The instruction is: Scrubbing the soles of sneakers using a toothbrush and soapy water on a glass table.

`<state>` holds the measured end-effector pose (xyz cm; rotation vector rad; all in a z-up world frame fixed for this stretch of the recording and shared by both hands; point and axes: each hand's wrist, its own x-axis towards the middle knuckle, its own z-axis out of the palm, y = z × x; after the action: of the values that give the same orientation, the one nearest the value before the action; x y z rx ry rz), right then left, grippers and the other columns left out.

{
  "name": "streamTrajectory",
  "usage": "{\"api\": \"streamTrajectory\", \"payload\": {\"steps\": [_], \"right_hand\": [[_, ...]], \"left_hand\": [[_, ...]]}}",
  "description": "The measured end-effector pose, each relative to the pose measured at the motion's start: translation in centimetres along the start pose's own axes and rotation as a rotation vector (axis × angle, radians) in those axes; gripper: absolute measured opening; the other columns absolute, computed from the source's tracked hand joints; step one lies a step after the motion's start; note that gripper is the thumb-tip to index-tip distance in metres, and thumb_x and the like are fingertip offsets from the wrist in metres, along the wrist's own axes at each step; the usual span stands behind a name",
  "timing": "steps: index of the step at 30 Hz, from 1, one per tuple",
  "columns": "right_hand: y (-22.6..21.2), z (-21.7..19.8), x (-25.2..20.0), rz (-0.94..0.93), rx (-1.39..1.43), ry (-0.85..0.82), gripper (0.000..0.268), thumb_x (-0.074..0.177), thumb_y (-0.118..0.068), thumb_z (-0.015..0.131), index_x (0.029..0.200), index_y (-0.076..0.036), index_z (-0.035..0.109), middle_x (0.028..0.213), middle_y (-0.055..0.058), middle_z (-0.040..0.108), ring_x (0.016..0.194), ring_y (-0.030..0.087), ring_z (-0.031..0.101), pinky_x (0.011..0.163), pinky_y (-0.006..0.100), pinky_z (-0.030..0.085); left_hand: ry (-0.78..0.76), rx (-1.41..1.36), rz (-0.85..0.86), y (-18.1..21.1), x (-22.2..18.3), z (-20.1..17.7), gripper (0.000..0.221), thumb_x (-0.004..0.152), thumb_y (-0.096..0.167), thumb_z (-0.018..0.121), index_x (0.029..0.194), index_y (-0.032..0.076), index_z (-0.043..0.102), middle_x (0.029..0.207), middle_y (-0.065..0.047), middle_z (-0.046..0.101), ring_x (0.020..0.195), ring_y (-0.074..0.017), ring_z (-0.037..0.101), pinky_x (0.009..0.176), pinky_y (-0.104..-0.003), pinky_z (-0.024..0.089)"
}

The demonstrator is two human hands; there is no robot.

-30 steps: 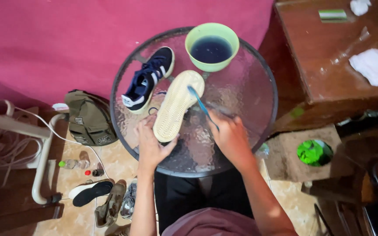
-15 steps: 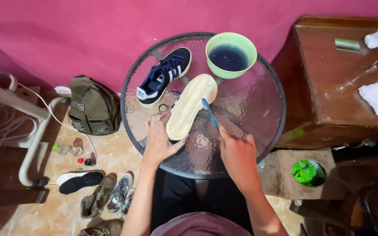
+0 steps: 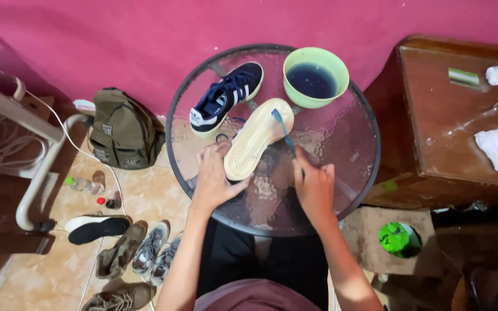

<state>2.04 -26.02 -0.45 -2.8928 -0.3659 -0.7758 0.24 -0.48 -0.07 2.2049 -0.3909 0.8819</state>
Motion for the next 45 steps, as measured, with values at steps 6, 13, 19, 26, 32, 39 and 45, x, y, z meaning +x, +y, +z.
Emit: {"api": "streamTrajectory", "payload": {"steps": [6,13,19,26,32,39,45], "right_hand": [[-1.0,-0.8,-0.4,-0.039,0.119,-0.109,0.043,0.100,-0.039,0.055,0.143,-0.036,0.063,0.059,0.006,0.073,0.069,0.020,0.078,0.105,0.043,0.042],[-0.3,2.1,-0.3,-0.047,0.240,-0.030,0.029,0.101,-0.033,0.063,0.128,-0.031,0.074,0.114,-0.005,0.077,0.094,0.018,0.076,0.106,0.044,0.039],[4.1,7.0,1.8,-0.028,0.192,0.235,0.022,0.093,-0.029,0.079,0.115,-0.026,0.080,0.099,-0.005,0.080,0.068,0.022,0.071,0.077,0.037,0.046],[3.5,9.9,3.6,0.227,0.075,0.326,0.025,0.091,-0.033,0.085,0.112,-0.019,0.084,0.101,0.000,0.081,0.093,0.013,0.074,0.090,0.024,0.040],[-1.5,2.5,-1.8,-0.117,0.410,0.097,0.028,0.095,-0.033,0.073,0.123,-0.029,0.077,0.110,-0.004,0.079,0.094,0.022,0.074,0.104,0.039,0.043],[0.2,0.7,-2.7,-0.151,0.440,0.149,0.030,0.093,-0.022,0.075,0.123,-0.019,0.077,0.100,0.005,0.080,0.078,0.028,0.072,0.096,0.039,0.047],[1.0,1.2,-3.3,-0.081,0.584,0.171,0.035,0.088,-0.022,0.081,0.122,-0.027,0.078,0.062,0.003,0.073,0.059,0.015,0.065,0.085,0.026,0.047]], "left_hand": [[-0.006,-0.004,-0.002,0.0,0.1,-0.1,0.082,0.063,0.038,0.091,0.126,0.000,0.055,0.125,-0.017,0.063,0.114,-0.0338,0.059,0.095,-0.051,0.038],[0.007,-0.002,-0.002,0.3,0.5,-0.4,0.081,0.062,0.035,0.091,0.125,-0.001,0.055,0.124,-0.019,0.063,0.114,-0.0353,0.059,0.094,-0.051,0.039],[0.020,0.011,0.007,0.8,0.5,-0.3,0.078,0.061,0.033,0.092,0.123,0.000,0.056,0.124,-0.017,0.064,0.113,-0.0346,0.061,0.092,-0.050,0.041],[0.036,0.015,0.019,0.5,0.7,-0.4,0.078,0.063,0.034,0.092,0.124,0.000,0.056,0.125,-0.017,0.063,0.112,-0.0347,0.060,0.092,-0.049,0.040],[0.052,0.009,-0.007,-0.2,0.3,0.0,0.079,0.064,0.041,0.091,0.124,0.003,0.058,0.125,-0.014,0.065,0.111,-0.0313,0.062,0.092,-0.047,0.040],[0.034,0.014,-0.024,0.4,0.8,-0.3,0.080,0.062,0.037,0.091,0.125,0.004,0.057,0.126,-0.014,0.065,0.114,-0.0319,0.061,0.093,-0.047,0.040],[0.011,0.045,-0.067,1.2,0.9,-0.2,0.082,0.062,0.040,0.094,0.126,0.005,0.056,0.124,-0.013,0.066,0.113,-0.0305,0.062,0.093,-0.046,0.040]]}}
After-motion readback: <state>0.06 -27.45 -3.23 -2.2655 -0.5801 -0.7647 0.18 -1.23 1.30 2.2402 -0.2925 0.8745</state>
